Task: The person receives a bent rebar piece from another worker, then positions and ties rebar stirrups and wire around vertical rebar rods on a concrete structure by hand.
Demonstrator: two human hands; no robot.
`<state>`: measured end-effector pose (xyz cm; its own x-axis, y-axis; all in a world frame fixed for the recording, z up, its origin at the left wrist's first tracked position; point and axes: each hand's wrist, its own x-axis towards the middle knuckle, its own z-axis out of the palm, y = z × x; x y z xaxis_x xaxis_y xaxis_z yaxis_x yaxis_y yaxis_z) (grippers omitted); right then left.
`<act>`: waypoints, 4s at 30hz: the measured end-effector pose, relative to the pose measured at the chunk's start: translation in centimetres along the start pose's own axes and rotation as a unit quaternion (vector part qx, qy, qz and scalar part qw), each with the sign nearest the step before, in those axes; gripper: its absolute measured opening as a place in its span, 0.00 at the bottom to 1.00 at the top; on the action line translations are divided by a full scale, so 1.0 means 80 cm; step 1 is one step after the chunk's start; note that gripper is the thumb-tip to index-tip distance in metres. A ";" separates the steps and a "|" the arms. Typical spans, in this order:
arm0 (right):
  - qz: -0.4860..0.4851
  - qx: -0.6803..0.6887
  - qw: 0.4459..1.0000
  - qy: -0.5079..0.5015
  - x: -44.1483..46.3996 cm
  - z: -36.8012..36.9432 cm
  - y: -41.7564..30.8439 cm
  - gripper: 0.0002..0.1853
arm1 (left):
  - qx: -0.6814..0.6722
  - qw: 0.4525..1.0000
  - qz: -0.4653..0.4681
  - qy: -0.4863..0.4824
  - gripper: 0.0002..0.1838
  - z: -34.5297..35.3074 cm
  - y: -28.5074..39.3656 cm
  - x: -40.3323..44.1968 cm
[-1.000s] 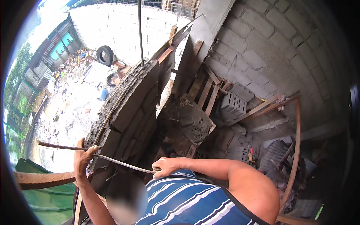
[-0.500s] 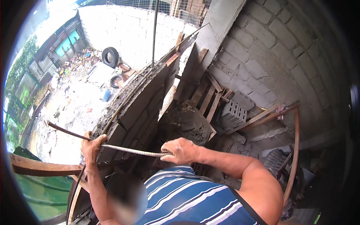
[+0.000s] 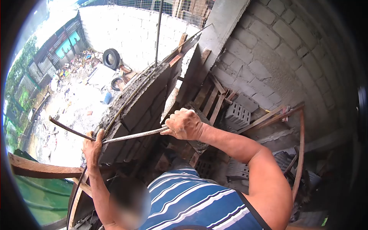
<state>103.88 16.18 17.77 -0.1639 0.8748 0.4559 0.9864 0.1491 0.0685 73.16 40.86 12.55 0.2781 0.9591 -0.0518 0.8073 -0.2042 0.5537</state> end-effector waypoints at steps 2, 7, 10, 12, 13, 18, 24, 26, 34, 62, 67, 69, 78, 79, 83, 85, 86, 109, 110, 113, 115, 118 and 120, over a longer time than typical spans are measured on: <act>0.005 -0.001 1.000 0.009 -0.006 0.001 -0.010 0.23 | -0.012 1.000 -0.014 -0.007 0.42 0.000 -0.001 0.001; 0.084 0.054 0.995 -0.024 -0.053 0.031 -0.049 0.21 | -0.009 1.000 0.018 -0.024 0.42 -0.006 -0.013 0.001; 0.142 0.110 0.984 0.001 -0.074 0.043 -0.078 0.23 | -0.081 0.990 0.065 -0.097 0.45 -0.016 -0.037 0.004; 0.157 0.126 0.980 0.009 -0.085 0.053 -0.089 0.23 | -0.097 0.987 0.063 -0.115 0.45 -0.021 -0.040 0.004; 0.169 0.137 0.976 0.018 -0.090 0.058 -0.092 0.24 | -0.117 0.983 0.063 -0.130 0.45 -0.023 -0.039 0.005; 0.167 0.238 0.957 -0.011 -0.121 0.079 -0.110 0.21 | -0.138 0.978 0.065 -0.146 0.47 -0.037 -0.024 -0.002; 0.119 0.239 0.964 0.000 -0.115 0.049 -0.096 0.19 | -0.179 0.967 0.070 -0.168 0.50 -0.028 -0.039 0.008; 0.114 0.152 0.981 0.026 -0.100 0.038 -0.080 0.17 | -0.128 0.977 0.098 -0.139 0.51 -0.015 -0.063 0.022; 0.068 0.043 0.997 0.019 -0.039 0.010 -0.032 0.21 | -0.103 0.979 0.112 -0.137 0.39 -0.026 -0.054 0.016; 0.156 0.172 0.973 -0.004 -0.052 -0.022 -0.071 0.21 | -0.194 0.965 0.054 -0.170 0.45 -0.028 -0.043 0.011; 0.089 0.087 0.992 -0.023 0.014 -0.090 -0.068 0.17 | -0.203 0.963 0.082 -0.160 0.42 -0.024 -0.055 0.015; 0.082 0.076 0.992 -0.060 0.039 -0.100 -0.058 0.17 | -0.212 0.959 0.064 -0.178 0.42 -0.026 -0.044 0.010; 0.178 0.164 0.969 -0.043 -0.019 0.006 -0.034 0.21 | -0.125 0.980 0.074 -0.138 0.39 -0.023 -0.055 0.019; 0.192 0.187 0.962 -0.046 -0.034 0.020 -0.037 0.21 | -0.127 0.979 0.064 -0.147 0.40 -0.033 -0.040 0.011; 0.273 0.330 0.899 -0.096 -0.059 0.040 -0.055 0.20 | -0.121 0.983 0.063 -0.123 0.40 -0.030 -0.049 0.014; 0.281 0.349 0.887 -0.114 -0.072 0.056 -0.058 0.23 | -0.131 0.981 0.053 -0.135 0.41 -0.031 -0.052 0.015; 0.296 0.360 0.875 -0.128 -0.079 0.065 -0.059 0.25 | -0.119 0.981 0.068 -0.134 0.42 -0.031 -0.053 0.015; 0.230 0.706 0.653 -0.147 -0.052 0.084 0.009 0.24 | -0.217 0.974 0.068 0.014 0.17 0.023 0.008 -0.239; 0.206 0.671 0.683 -0.202 -0.033 0.093 0.006 0.20 | -0.256 0.960 0.090 -0.073 0.20 0.011 0.024 -0.263; 0.020 0.498 0.804 -0.324 0.045 0.081 -0.037 0.09 | -0.474 0.875 0.056 -0.080 0.22 -0.035 0.089 -0.318; -0.139 0.467 0.812 -0.322 0.073 0.092 -0.063 0.10 | -0.317 0.919 0.162 0.170 0.31 -0.022 0.101 -0.326; -0.210 0.483 0.755 -0.390 0.101 0.080 -0.118 0.09 | -0.109 0.974 0.041 0.196 0.43 0.007 0.106 -0.332; -0.264 0.414 0.743 -0.455 0.116 0.065 -0.151 0.07 | -0.117 0.980 -0.040 0.153 0.43 0.057 0.097 -0.341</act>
<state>90.44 24.88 16.53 -0.8356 0.4865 -0.2552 0.5014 0.4856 -0.7161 74.21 12.19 14.45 0.0203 0.9914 0.1293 0.6693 -0.1095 0.7349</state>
